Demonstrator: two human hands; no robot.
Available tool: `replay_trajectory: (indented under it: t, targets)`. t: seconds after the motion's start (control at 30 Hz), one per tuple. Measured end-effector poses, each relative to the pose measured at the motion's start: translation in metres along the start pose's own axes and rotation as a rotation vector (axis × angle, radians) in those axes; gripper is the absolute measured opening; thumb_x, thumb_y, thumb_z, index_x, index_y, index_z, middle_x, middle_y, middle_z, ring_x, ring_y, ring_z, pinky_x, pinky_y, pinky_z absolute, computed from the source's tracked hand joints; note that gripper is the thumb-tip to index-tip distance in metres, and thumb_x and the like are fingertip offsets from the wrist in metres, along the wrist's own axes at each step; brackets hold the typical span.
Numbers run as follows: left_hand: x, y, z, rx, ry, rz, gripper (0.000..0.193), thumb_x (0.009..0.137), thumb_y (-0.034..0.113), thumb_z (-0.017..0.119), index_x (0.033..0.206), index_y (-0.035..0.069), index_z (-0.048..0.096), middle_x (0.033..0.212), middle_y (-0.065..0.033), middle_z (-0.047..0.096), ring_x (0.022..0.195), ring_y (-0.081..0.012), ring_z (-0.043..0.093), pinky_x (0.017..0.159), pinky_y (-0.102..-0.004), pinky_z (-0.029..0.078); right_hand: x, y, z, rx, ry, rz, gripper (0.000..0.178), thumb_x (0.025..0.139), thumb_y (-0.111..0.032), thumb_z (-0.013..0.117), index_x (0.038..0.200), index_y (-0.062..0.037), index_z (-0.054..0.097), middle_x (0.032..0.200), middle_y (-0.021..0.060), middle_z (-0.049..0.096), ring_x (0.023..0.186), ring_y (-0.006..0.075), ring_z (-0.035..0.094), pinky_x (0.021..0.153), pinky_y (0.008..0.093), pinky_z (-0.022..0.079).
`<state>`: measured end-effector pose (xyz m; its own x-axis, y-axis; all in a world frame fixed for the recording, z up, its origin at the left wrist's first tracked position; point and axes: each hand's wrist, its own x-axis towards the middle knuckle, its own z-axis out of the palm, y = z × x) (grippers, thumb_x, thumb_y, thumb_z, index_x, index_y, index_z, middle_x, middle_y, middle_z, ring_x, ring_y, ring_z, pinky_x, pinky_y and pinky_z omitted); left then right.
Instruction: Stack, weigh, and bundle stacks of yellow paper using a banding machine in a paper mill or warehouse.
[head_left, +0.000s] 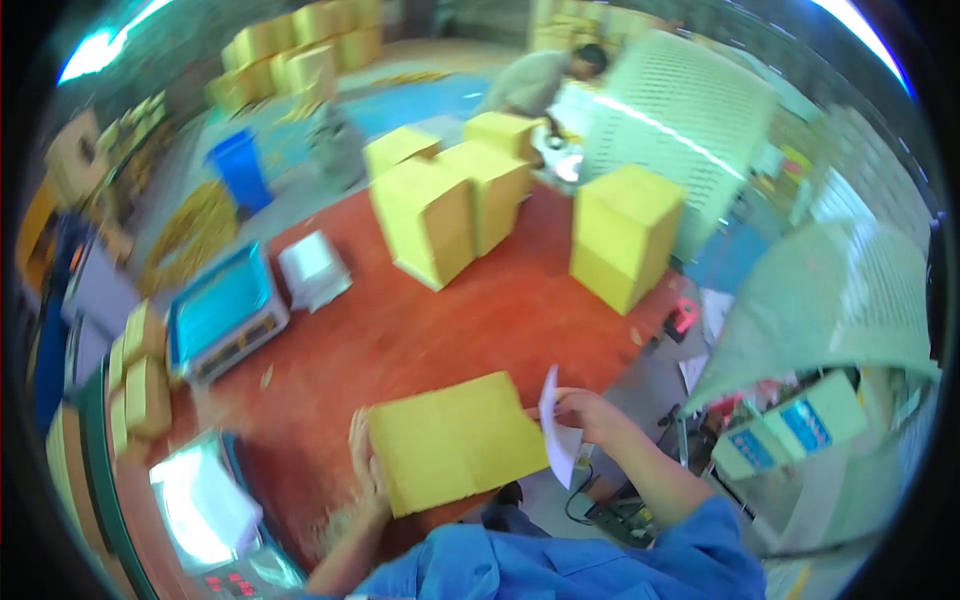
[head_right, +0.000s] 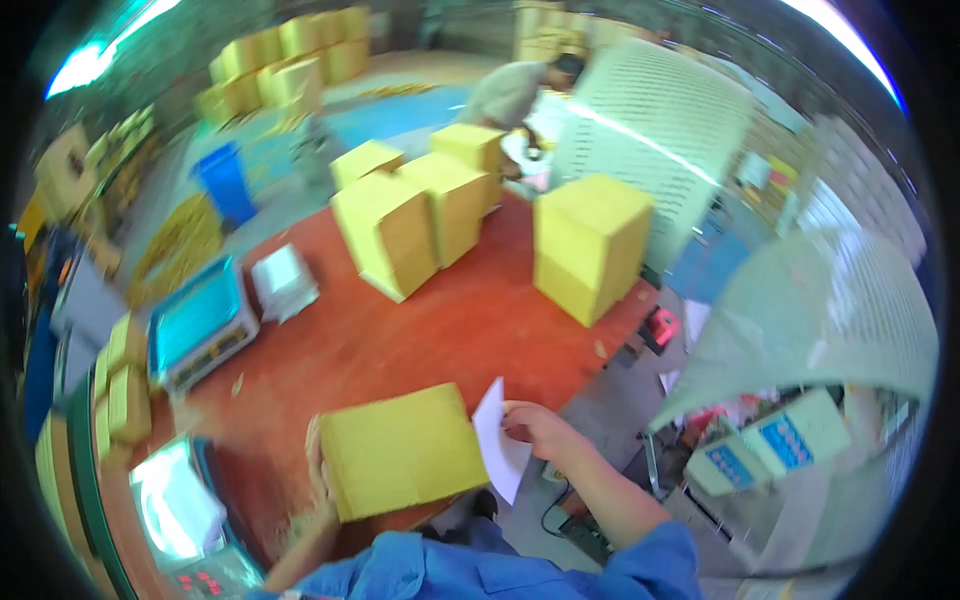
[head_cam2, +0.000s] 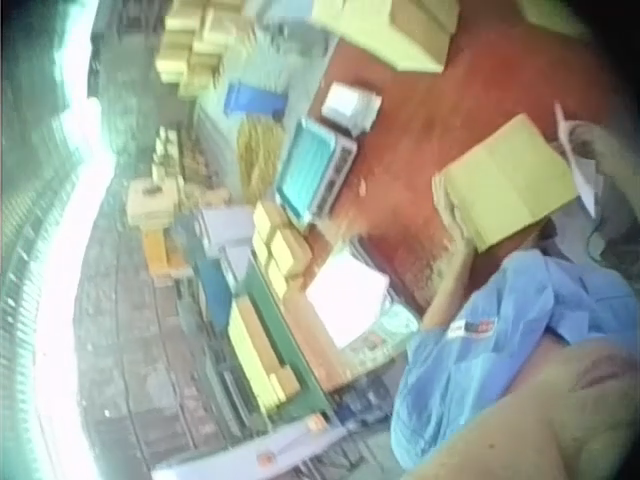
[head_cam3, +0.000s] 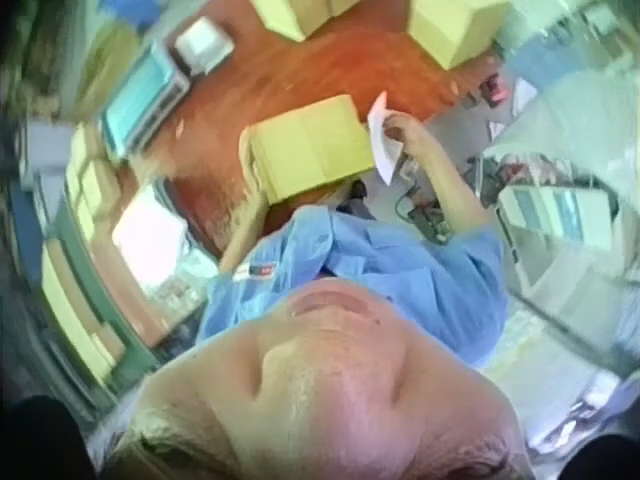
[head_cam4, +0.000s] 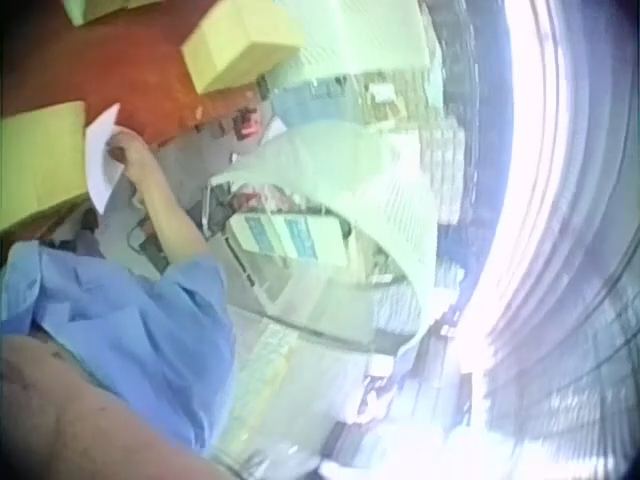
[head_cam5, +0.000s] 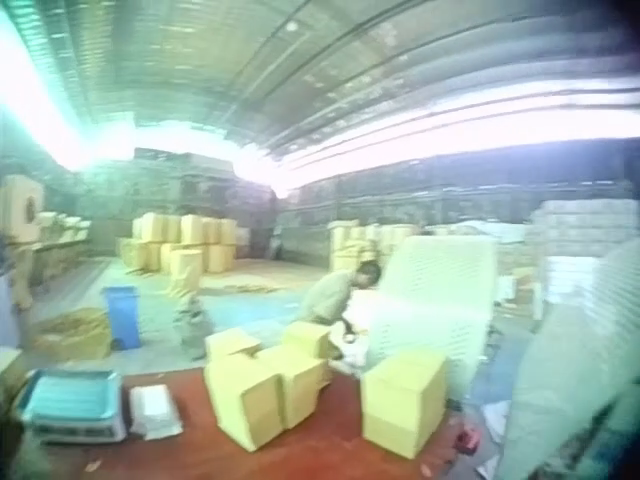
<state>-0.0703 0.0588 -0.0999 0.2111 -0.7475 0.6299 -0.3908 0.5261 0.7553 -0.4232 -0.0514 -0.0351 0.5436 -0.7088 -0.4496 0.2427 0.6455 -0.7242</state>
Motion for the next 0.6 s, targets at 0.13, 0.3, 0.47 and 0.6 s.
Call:
replay_trajectory:
  t: [0.13, 0.3, 0.47, 0.6]
  targets:
    - [-0.001, -0.007, -0.003, 0.202, 0.062, -0.009, 0.049, 0.101, 0.03, 0.031, 0.134, -0.003, 0.044, 0.144, -0.0241, 0.037, 0.136, -0.0382, 0.033, 0.111, -0.0473, 0.028, 0.016, 0.004, -0.009, 0.114, -0.052, 0.033, 0.036, 0.077, -0.005, 0.05, 0.111, 0.0017, 0.058, 0.097, 0.0096, 0.065, 0.087, 0.0178, 0.064, 0.078, 0.0316, 0.052]
    - [0.013, 0.01, -0.01, 0.338, -0.025, -0.015, 0.047, 0.1, 0.03, 0.033, 0.134, 0.0, 0.046, 0.138, -0.0236, 0.042, 0.128, -0.0369, 0.041, 0.106, -0.0469, 0.034, 0.033, 0.022, -0.031, 0.05, -0.038, 0.043, 0.032, 0.081, -0.004, 0.05, 0.111, 0.0016, 0.059, 0.103, 0.0116, 0.064, 0.094, 0.0203, 0.063, 0.084, 0.0333, 0.051]
    - [0.006, 0.027, -0.027, 0.27, -0.084, -0.114, 0.046, 0.096, 0.027, 0.039, 0.132, -0.002, 0.048, 0.12, -0.0201, 0.053, 0.112, -0.0342, 0.05, 0.094, -0.045, 0.042, 0.041, 0.048, -0.018, -0.247, -0.01, -0.088, 0.029, 0.086, -0.007, 0.055, 0.114, 0.0005, 0.059, 0.099, 0.0096, 0.065, 0.089, 0.0171, 0.064, 0.079, 0.0314, 0.052]
    - [0.021, 0.082, -0.017, -0.594, 0.004, -0.695, 0.047, 0.098, 0.033, 0.045, 0.134, 0.003, 0.048, 0.128, -0.0157, 0.057, 0.113, -0.0253, 0.058, 0.096, -0.0383, 0.049, 0.039, 0.069, 0.002, -0.653, 0.268, -0.345, 0.046, 0.08, -0.002, 0.058, 0.126, -0.0026, 0.057, 0.093, 0.0085, 0.066, 0.086, 0.0192, 0.063, 0.079, 0.0319, 0.05]
